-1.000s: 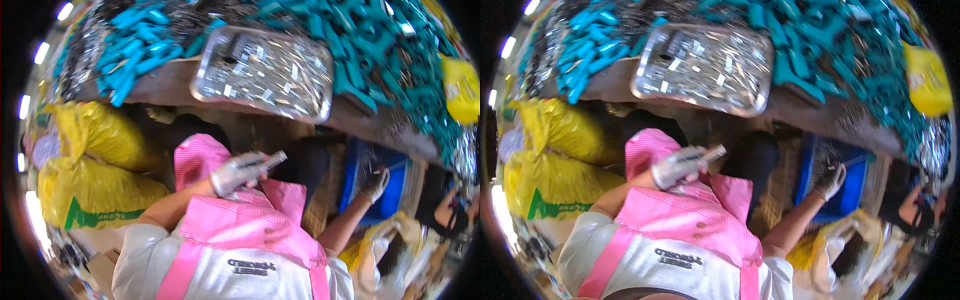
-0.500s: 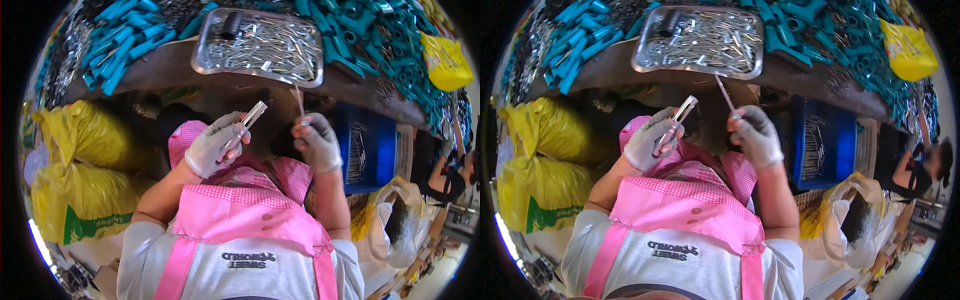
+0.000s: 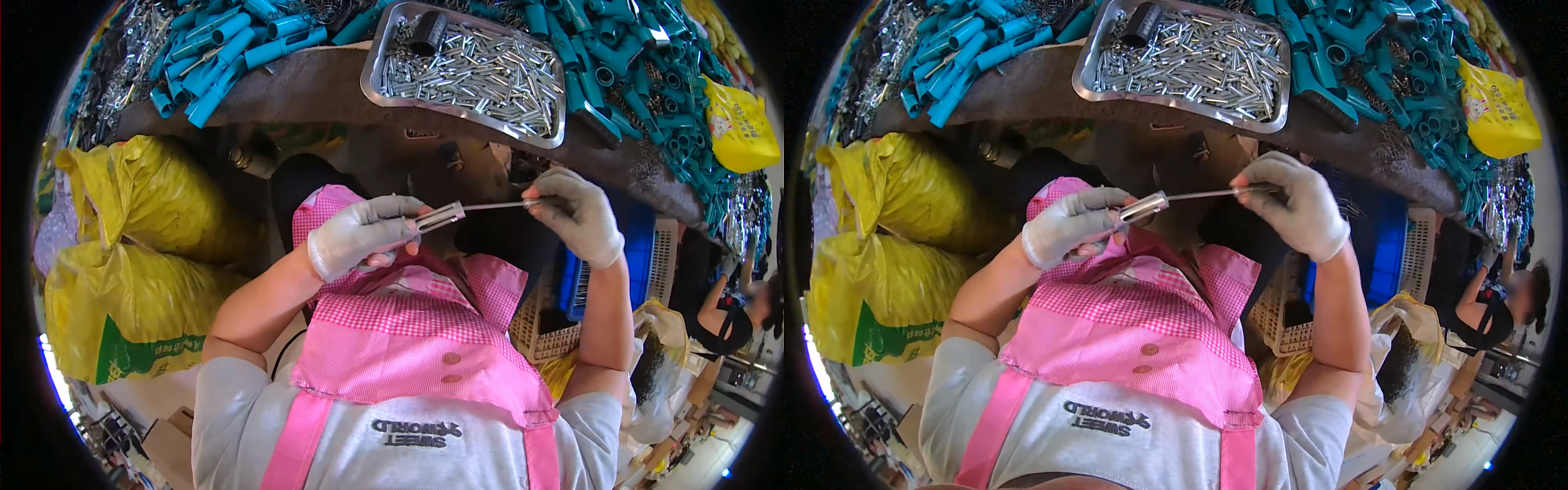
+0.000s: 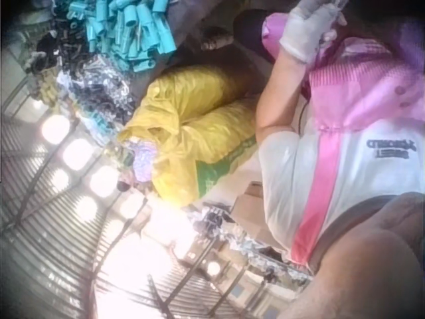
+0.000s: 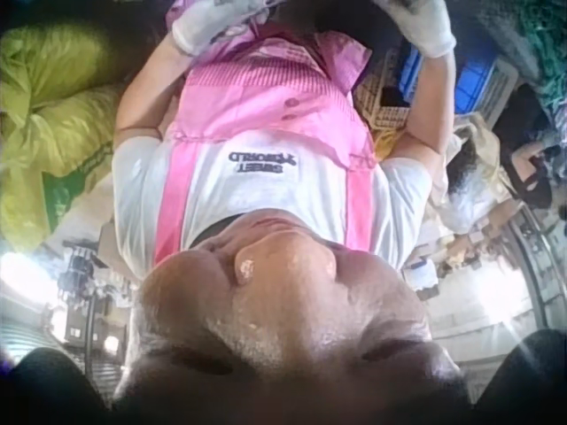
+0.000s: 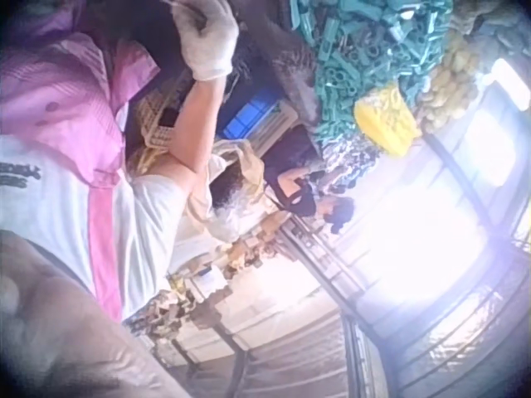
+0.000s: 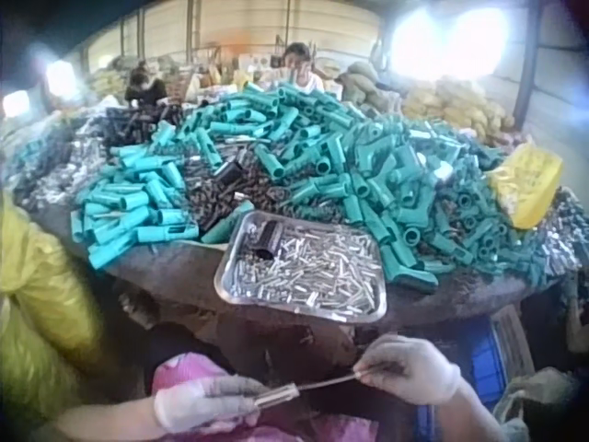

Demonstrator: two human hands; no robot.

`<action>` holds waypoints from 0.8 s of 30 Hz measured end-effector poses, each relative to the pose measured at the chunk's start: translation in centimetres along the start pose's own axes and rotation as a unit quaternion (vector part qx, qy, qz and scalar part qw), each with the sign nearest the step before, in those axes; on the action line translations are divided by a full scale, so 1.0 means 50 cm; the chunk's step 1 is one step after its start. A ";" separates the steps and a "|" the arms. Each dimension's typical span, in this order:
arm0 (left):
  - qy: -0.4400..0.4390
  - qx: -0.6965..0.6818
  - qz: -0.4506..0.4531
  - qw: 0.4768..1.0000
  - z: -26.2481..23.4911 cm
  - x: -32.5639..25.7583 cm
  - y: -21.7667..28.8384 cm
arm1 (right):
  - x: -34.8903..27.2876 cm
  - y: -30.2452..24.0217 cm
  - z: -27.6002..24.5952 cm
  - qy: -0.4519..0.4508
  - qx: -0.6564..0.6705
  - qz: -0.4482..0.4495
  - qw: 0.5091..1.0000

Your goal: The recorder is manually assembling metal pins and components into teal plastic tool handles at a factory workbench.

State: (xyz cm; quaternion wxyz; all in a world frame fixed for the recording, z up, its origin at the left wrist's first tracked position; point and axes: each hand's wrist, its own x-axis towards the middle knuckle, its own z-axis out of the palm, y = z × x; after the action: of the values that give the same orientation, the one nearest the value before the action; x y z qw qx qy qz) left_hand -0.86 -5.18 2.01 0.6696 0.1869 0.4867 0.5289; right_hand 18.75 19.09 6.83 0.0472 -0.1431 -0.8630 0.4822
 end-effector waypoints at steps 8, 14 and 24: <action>-0.070 0.017 -0.040 0.997 -0.018 0.010 -0.004 | 0.031 -0.023 0.061 -0.100 0.127 0.095 0.982; -0.060 0.025 -0.036 0.997 -0.021 0.006 -0.004 | 0.041 -0.023 0.069 -0.085 0.128 0.095 0.984; -0.107 -0.060 -0.067 0.990 -0.034 0.015 -0.016 | 0.031 -0.034 0.065 -0.104 0.178 0.165 0.964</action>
State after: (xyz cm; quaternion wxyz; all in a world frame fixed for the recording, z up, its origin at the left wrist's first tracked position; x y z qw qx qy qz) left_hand -1.89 -5.25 0.28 0.7618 0.1689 0.3913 0.4878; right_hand 16.22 16.06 6.47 -0.0983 -0.2218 -0.7277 0.6416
